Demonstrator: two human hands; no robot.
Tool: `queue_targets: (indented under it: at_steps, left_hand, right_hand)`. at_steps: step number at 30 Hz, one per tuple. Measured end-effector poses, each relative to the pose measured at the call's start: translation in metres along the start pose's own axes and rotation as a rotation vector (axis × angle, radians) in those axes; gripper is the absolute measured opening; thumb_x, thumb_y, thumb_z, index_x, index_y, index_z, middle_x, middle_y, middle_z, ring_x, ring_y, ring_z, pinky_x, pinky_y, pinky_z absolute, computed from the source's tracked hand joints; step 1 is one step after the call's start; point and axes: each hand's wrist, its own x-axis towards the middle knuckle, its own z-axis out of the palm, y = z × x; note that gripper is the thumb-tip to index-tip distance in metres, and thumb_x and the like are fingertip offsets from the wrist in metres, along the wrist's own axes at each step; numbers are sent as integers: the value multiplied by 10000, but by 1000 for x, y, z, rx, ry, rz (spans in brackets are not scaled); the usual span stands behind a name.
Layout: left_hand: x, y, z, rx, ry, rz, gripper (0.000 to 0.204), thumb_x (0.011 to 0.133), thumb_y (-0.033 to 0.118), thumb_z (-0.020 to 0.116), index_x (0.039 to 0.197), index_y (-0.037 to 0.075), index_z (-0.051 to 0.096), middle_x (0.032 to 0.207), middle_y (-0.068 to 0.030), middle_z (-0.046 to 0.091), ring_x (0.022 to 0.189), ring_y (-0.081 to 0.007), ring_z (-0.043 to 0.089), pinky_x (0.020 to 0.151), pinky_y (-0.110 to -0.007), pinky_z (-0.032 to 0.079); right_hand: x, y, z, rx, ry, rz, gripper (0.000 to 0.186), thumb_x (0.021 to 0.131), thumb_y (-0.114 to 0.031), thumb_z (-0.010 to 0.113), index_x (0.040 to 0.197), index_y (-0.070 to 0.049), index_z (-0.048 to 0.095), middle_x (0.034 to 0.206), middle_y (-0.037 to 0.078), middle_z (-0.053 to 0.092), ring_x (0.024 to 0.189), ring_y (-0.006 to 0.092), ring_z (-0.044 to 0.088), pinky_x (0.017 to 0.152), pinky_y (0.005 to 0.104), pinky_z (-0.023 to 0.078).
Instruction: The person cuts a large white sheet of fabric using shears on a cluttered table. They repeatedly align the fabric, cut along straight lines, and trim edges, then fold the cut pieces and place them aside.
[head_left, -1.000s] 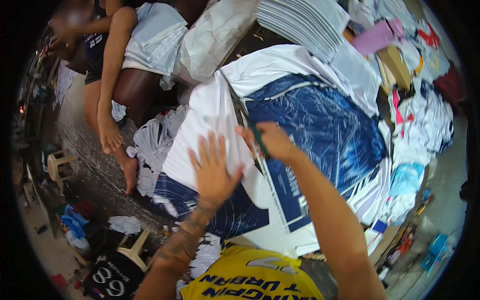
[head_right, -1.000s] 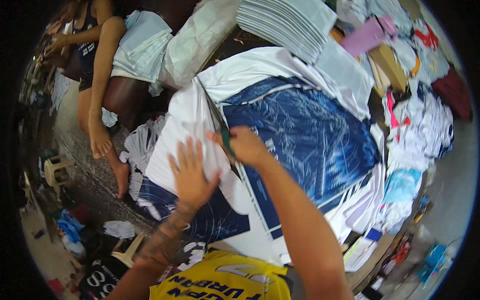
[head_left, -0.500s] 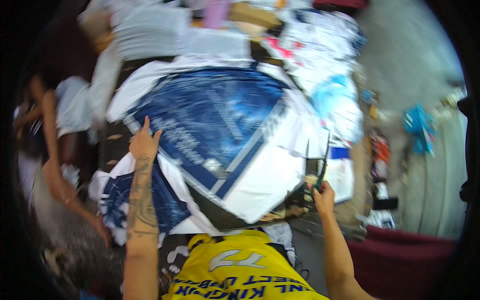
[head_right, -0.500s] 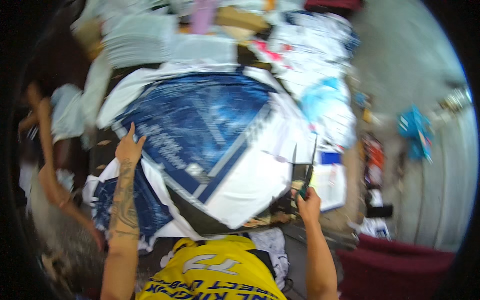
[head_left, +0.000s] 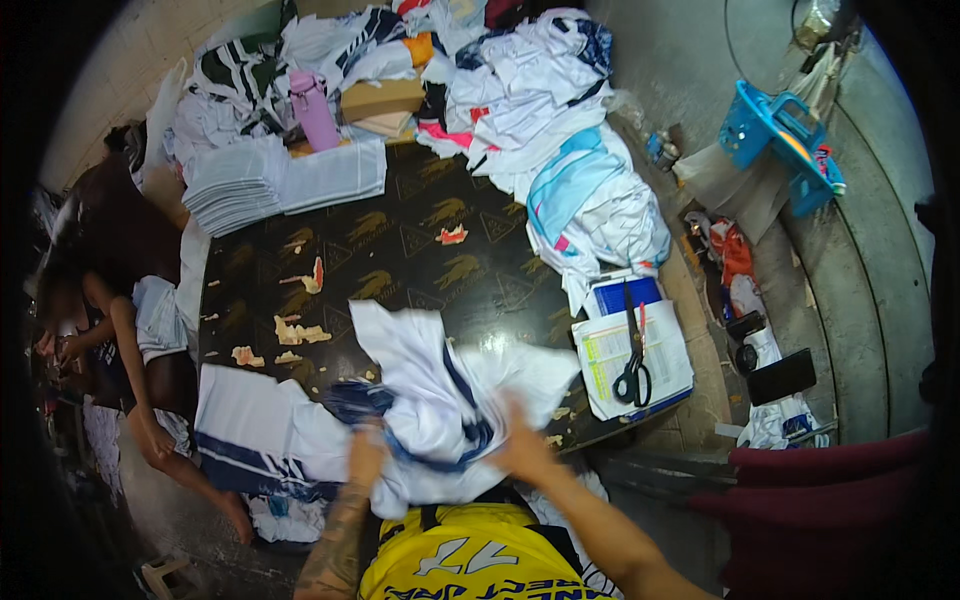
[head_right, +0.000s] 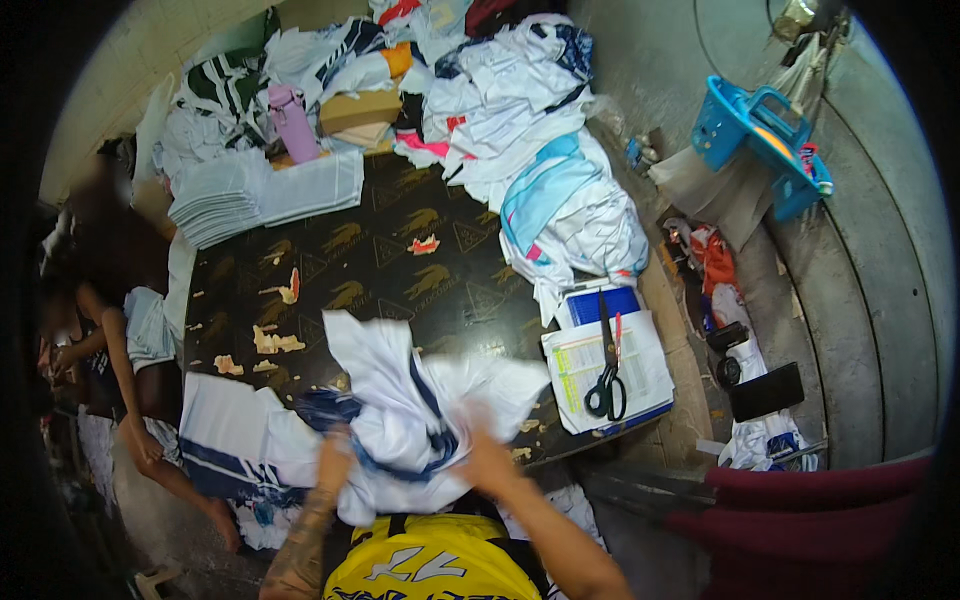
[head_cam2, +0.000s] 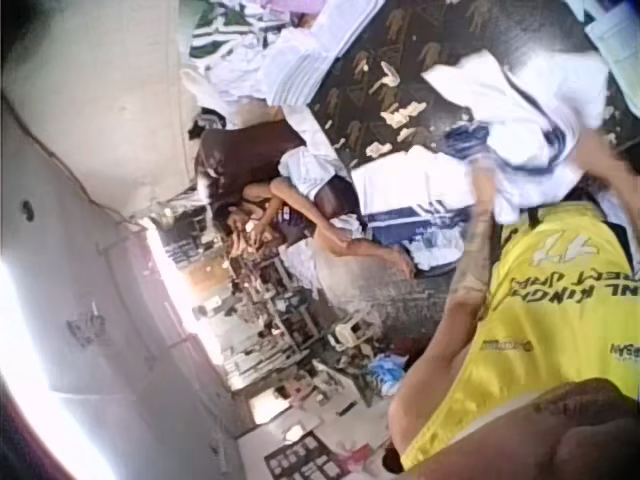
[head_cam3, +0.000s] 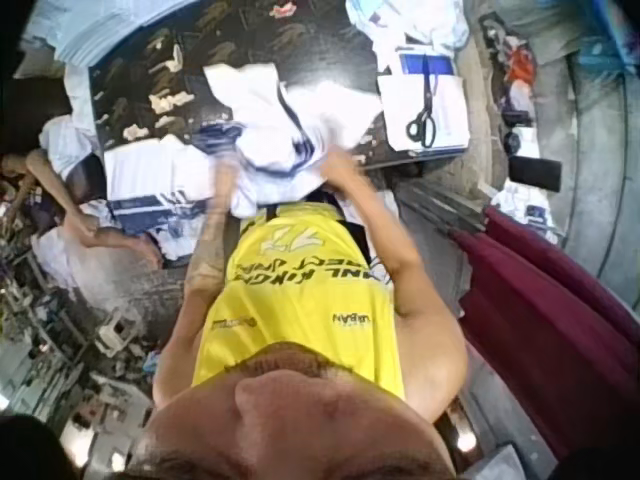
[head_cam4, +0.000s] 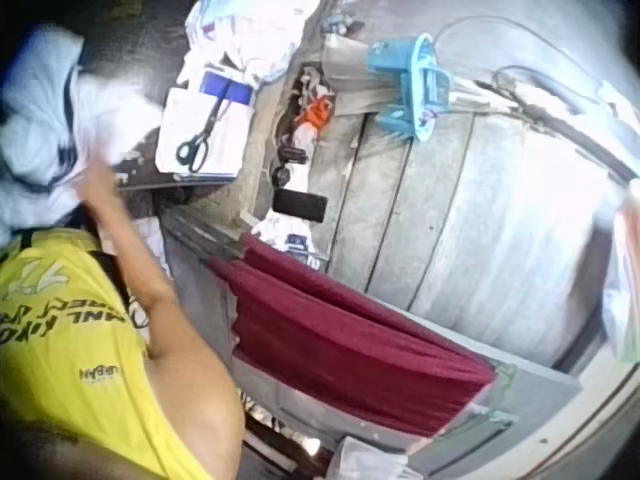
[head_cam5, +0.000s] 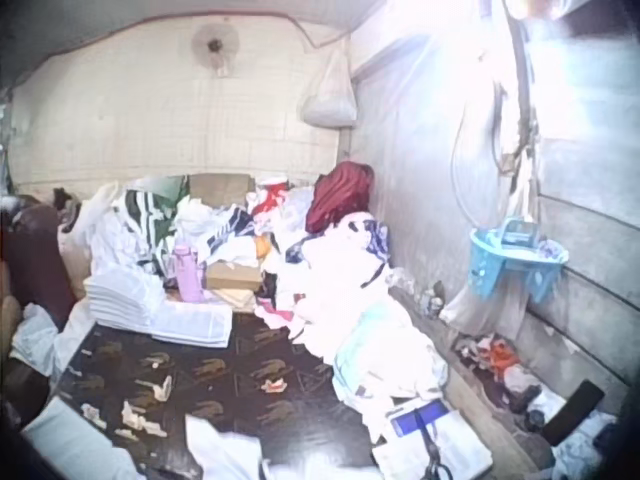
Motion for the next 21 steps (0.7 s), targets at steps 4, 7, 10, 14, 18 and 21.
queue_targets:
  at_steps: [4, 7, 10, 14, 18, 21]
  left_hand:
    - [-25, 17, -16, -131, -126, -118, 442, 968, 423, 716, 1127, 14, 766, 984, -255, 772, 950, -479, 736, 862, -571, 562]
    - [-76, -59, -66, 311, -196, -468, 450, 1021, 426, 670, 1148, 11, 787, 1027, -270, 768, 997, -478, 731, 887, -554, 557]
    - [-128, -127, -79, -91, -14, -537, 381, 1064, 311, 618, 1197, -4, 784, 1075, -278, 754, 1037, -405, 719, 942, -482, 547]
    - [-155, -143, -118, -1945, 637, -131, 356, 1093, 187, 562, 1404, 20, 600, 1333, -166, 690, 1134, -316, 657, 1073, -499, 522]
    - [-112, -158, -260, -1127, 1245, -157, 386, 1036, 214, 655, 1379, 49, 591, 1264, -165, 709, 1123, -298, 679, 1080, -484, 533]
    - [-72, -165, -298, -782, 1108, -151, 450, 990, 236, 729, 1382, 46, 620, 1240, -171, 739, 1134, -300, 705, 1069, -469, 542]
  right_hand:
    - [99, -49, -33, 2, -245, -339, 1072, 742, -249, 938, 1659, -196, 385, 1495, 276, 573, 1329, 436, 622, 1107, 496, 526]
    - [211, -23, -175, 159, 394, -328, 1097, 696, -150, 953, 1623, -30, 379, 1353, 269, 687, 1189, 397, 711, 992, 459, 588]
    - [243, -69, -222, 184, 615, -149, 846, 772, -125, 910, 1515, -17, 521, 1317, 228, 736, 1156, 372, 741, 982, 419, 599]
    - [114, -222, -57, 93, 23, -484, 846, 885, -419, 872, 1577, -81, 524, 1638, 215, 498, 1497, 397, 499, 1228, 488, 426]
    - [8, -280, 74, 121, -917, -431, 377, 973, -284, 791, 1253, -48, 701, 1193, 239, 743, 1136, 335, 743, 968, 502, 555]
    - [-6, -270, 43, 450, -494, -310, 161, 1014, -158, 719, 1092, -20, 694, 892, 178, 705, 803, 252, 697, 773, 430, 542]
